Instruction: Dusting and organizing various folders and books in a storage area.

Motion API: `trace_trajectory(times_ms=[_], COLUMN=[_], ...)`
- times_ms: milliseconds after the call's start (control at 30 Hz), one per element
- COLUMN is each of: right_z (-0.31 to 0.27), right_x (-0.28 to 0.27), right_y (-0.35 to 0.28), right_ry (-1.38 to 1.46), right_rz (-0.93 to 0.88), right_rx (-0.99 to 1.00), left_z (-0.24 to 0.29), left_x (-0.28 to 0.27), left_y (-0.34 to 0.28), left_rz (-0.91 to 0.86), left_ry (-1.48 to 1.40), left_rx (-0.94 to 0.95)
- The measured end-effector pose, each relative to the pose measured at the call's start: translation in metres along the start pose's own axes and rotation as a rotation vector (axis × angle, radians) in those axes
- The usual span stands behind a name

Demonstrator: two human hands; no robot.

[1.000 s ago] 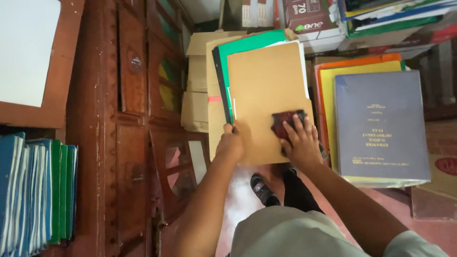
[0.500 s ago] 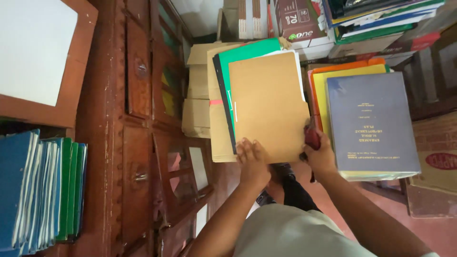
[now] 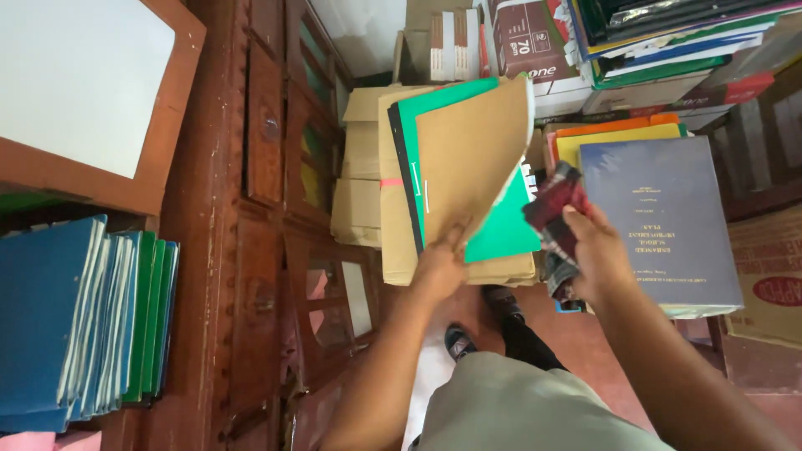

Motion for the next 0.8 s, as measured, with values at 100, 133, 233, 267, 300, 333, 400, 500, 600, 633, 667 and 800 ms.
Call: trace_trajectory(times_ms=[100, 133, 233, 267, 300, 333, 400, 500, 600, 633, 667, 800], right_z=[0.014, 0.016, 0.021, 0.022, 0.022, 0.029, 0.043, 0.038, 0.045, 0.051, 0.059, 0.065], right_x=[-0.016, -0.016, -0.015, -0.014, -0.012, -0.013, -0.015, -0.018, -0.021, -0.022, -0.023, -0.027], right_y=[0.018, 0.019, 0.018, 0.017, 0.015, 0.021, 0.034, 0.036, 0.043, 0.051, 0.057, 0.066], right_ry=[-0.021, -0.019, -0.037, -0.044, -0.051, -0.046, 0.06, 0.027, 0.052, 0.053, 0.078, 0.104], right_rz=[0.07, 0.076, 0.055, 0.048, 0.04, 0.043, 0.04, 0.026, 0.025, 0.021, 0.02, 0.016], right_rx=[0.03, 0.033, 0.04, 0.024, 0.008, 0.009, 0.007, -0.009, -0.006, -0.007, 0.005, 0.022], left_z=[-0.032, -0.027, -0.012, -0.007, -0.002, -0.007, -0.019, -0.011, 0.016, 0.018, 0.02, 0.026], left_x=[0.007, -0.002, -0.023, -0.029, -0.034, -0.034, -0.032, -0.045, -0.071, -0.076, -0.08, -0.096], left_y=[0.012, 0.008, -0.002, -0.003, -0.005, -0.003, 0.003, -0.001, -0.023, -0.023, -0.023, -0.026], left_rz=[0.033, 0.026, 0.082, 0.086, 0.09, 0.087, 0.077, 0.095, 0.158, 0.162, 0.175, 0.166], left_ry=[-0.132, -0.13, -0.347, -0.34, -0.332, -0.327, -0.357, -0.443, -0.507, -0.506, -0.513, -0.496], left_rx=[-0.055, -0.053, -0.082, -0.073, -0.064, -0.062, -0.145, -0.262, -0.181, -0.181, -0.181, -0.239])
Point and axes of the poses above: each hand's wrist, its own y-axis towards the middle knuckle, its own x-axis out of the palm, z = x × y, the point moved 1 cm from there along y, towards the middle knuckle, and after that the axes turned 7 degrees about -z, right-handed, at the moved point
